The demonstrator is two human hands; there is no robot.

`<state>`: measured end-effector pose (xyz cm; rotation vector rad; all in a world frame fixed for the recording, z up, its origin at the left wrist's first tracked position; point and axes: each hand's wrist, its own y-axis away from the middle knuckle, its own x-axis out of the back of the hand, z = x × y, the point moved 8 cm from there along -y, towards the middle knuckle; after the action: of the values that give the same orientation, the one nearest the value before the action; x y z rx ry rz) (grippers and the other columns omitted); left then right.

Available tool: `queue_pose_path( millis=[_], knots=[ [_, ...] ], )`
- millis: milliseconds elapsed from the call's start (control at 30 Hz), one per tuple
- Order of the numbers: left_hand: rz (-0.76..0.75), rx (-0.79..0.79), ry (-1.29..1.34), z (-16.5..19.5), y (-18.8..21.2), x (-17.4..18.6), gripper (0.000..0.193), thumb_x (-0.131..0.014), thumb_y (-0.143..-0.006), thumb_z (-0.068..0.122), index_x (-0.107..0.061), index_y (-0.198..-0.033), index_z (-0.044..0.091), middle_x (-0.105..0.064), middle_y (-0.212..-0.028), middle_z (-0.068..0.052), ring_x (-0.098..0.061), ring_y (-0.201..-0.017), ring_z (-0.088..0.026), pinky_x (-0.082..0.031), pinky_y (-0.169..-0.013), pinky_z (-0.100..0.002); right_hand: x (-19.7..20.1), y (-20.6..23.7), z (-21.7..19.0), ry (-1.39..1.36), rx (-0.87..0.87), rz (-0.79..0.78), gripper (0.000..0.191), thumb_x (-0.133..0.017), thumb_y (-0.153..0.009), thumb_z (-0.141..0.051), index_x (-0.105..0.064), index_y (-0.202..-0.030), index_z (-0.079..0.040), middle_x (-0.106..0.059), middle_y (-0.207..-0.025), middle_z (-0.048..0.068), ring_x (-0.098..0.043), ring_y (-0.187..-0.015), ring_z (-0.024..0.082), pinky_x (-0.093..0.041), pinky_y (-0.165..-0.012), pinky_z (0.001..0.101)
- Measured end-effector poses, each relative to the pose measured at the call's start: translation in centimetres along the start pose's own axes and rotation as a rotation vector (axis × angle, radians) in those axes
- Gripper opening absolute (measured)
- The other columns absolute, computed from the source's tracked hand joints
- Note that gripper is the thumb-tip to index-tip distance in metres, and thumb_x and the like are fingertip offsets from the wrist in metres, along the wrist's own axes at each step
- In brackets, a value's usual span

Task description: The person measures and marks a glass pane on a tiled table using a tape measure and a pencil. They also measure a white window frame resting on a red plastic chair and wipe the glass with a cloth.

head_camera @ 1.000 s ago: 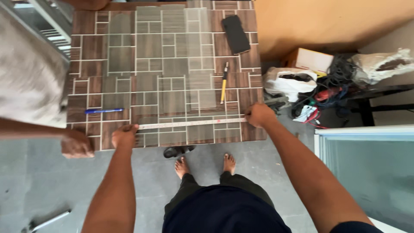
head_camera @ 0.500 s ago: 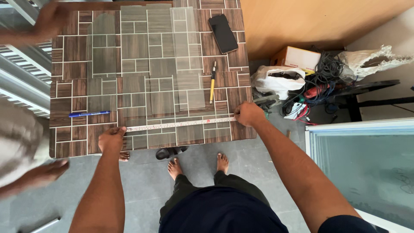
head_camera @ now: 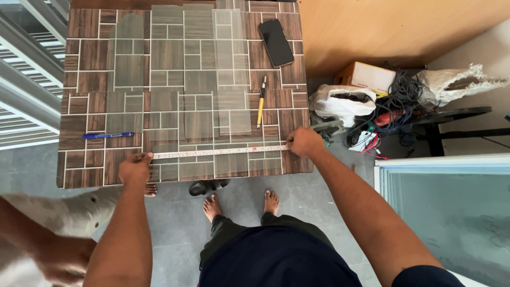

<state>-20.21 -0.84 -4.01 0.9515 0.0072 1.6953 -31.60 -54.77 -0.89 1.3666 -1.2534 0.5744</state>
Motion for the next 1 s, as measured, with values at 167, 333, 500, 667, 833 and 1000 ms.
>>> queue_pose_path(
  millis=[167,333,500,667,833,1000],
  knots=[
    [0.052,-0.138,-0.094,-0.6,-1.1,-0.3,0.032,-0.082,-0.089,0.035,-0.078,-0.112,0.013,-0.077,-0.098,-0.01,-0.073,-0.087,-0.028,-0.055,-0.077,-0.04,-0.3,-0.8,0.0,-0.007,0.093,0.019,0.025,-0.07,-0.078,-0.03,-0.084,-0.096,-0.02,-0.076,-0.102,0.012,-0.071,-0.099,0.034,-0.058,-0.09,0.0445],
    [0.162,-0.356,-0.078,0.9,1.2,0.5,0.038,-0.08,-0.087,0.04,-0.078,-0.113,0.012,-0.077,-0.102,-0.011,-0.073,-0.096,-0.029,-0.054,-0.085,-0.04,-0.9,-2.4,0.6,-0.048,0.163,-0.128,0.028,-0.07,-0.078,-0.032,-0.082,-0.099,-0.017,-0.078,-0.099,0.011,-0.074,-0.091,0.033,-0.058,-0.084,0.0441],
    [0.404,-0.292,0.018,-1.7,5.6,2.7,0.038,-0.076,-0.09,0.039,-0.072,-0.119,0.015,-0.075,-0.117,-0.01,-0.07,-0.107,-0.029,-0.052,-0.091,-0.044,-0.1,-5.3,-0.4,0.094,0.285,-0.22,0.034,-0.071,-0.082,-0.041,-0.083,-0.102,-0.015,-0.079,-0.095,0.015,-0.076,-0.087,0.034,-0.059,-0.082,0.0441],
    [0.706,0.017,0.289,-10.9,13.7,5.3,0.043,-0.082,-0.086,0.033,-0.062,-0.12,0.014,-0.075,-0.107,-0.01,-0.071,-0.099,-0.028,-0.054,-0.085,-0.041,-1.4,-8.7,-5.7,0.384,0.398,-0.384,0.042,-0.073,-0.082,-0.045,-0.084,-0.106,-0.012,-0.082,-0.091,0.017,-0.079,-0.081,0.031,-0.061,-0.08,0.0427],
    [0.732,0.433,1.091,-24.6,26.2,2.9,0.052,-0.078,-0.084,0.022,-0.057,-0.131,0.016,-0.073,-0.084,-0.009,-0.071,-0.071,-0.021,-0.05,-0.053,-0.039,-5.9,-6.0,-16.6,0.54,0.778,-0.555,0.048,-0.073,-0.08,-0.052,-0.086,-0.11,-0.016,-0.084,-0.1,0.009,-0.078,-0.092,0.024,-0.063,-0.087,0.0391],
    [0.899,0.631,1.303,-31.5,38.9,-1.4,0.043,-0.074,-0.092,0.027,-0.054,-0.13,0.023,-0.072,-0.109,-0.005,-0.071,-0.081,-0.02,-0.052,-0.061,-0.037,-12.7,0.5,-23.0,0.694,0.941,-0.887,0.036,-0.077,-0.083,-0.043,-0.084,-0.104,-0.015,-0.081,-0.1,0.007,-0.075,-0.099,0.02,-0.059,-0.096,0.0364]
  ],
)
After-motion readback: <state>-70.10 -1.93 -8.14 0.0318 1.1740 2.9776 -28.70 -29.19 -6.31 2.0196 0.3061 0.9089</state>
